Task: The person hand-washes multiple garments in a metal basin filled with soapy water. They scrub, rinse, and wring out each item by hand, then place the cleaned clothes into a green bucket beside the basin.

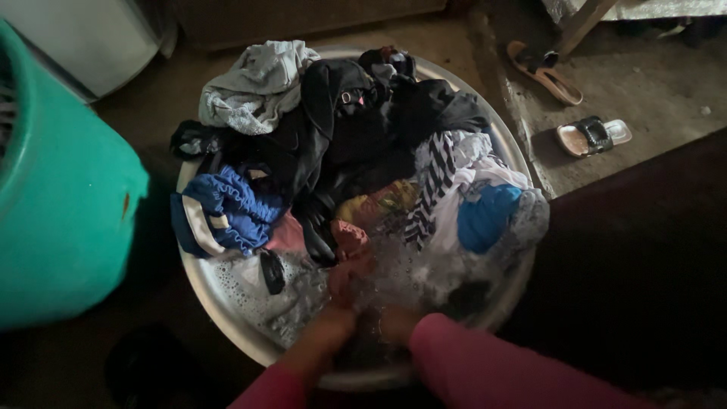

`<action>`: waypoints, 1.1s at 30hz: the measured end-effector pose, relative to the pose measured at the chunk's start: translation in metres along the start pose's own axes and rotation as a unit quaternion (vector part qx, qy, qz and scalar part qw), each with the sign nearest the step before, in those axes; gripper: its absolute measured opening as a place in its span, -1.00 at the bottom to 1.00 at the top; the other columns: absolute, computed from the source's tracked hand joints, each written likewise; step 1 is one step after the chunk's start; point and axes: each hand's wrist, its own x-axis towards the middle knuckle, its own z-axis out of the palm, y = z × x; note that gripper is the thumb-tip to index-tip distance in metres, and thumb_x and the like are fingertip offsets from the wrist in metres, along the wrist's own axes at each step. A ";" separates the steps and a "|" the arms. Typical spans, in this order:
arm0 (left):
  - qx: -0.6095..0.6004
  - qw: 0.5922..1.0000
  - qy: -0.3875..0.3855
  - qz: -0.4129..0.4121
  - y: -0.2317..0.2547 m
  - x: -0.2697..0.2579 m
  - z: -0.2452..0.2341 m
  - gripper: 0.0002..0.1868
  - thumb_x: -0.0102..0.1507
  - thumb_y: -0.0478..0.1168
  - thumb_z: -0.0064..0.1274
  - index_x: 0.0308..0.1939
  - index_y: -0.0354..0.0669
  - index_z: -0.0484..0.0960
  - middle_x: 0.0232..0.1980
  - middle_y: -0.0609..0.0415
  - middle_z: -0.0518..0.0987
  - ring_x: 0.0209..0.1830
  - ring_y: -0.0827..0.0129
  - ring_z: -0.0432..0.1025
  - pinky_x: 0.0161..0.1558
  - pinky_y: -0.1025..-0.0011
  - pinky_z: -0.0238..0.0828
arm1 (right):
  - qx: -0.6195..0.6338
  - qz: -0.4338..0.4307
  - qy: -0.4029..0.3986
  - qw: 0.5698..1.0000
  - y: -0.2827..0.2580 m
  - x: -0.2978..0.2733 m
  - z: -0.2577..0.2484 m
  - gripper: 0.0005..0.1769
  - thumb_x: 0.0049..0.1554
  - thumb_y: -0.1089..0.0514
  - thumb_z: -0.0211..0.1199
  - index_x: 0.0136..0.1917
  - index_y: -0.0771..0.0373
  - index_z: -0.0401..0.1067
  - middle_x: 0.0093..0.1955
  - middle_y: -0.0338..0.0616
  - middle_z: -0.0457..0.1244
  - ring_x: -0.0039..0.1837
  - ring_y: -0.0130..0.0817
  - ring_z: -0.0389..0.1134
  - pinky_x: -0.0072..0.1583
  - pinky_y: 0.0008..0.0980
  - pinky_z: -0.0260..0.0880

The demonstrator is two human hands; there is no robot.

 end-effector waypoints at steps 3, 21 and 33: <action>-0.372 0.876 0.026 -0.307 -0.015 0.002 0.013 -0.54 0.35 0.02 -0.06 -0.08 -0.35 0.70 -0.09 -0.30 0.71 -0.06 -0.08 0.57 0.01 0.05 0.46 | 0.031 0.001 0.005 1.000 -0.015 -0.025 -0.025 -0.16 -0.01 0.04 0.35 0.47 0.13 0.10 0.32 0.17 0.24 0.34 0.11 0.28 0.32 -0.01 0.25; -0.754 0.652 0.085 -0.009 0.263 -0.085 -0.276 -0.72 0.37 0.00 0.08 -0.08 -0.14 0.58 -0.07 0.03 0.58 -0.09 0.28 0.48 0.08 0.26 0.48 | 0.432 -0.110 0.371 0.815 -0.056 -0.109 -0.050 -0.38 -0.13 0.23 0.47 0.23 0.23 0.44 0.14 -0.11 0.42 0.19 -0.21 0.43 0.20 -0.26 0.42; -0.716 0.686 0.110 -0.070 0.212 -0.092 -0.273 -0.26 0.29 0.34 -0.18 -0.09 -0.34 0.66 -0.11 -0.12 0.66 -0.11 0.21 0.56 0.03 0.21 0.55 | 0.731 -0.154 0.349 0.566 -0.165 -0.191 -0.128 -0.69 0.09 0.06 0.35 0.09 0.20 0.55 -0.06 -0.22 0.39 -0.04 -0.44 0.37 -0.05 -0.48 0.33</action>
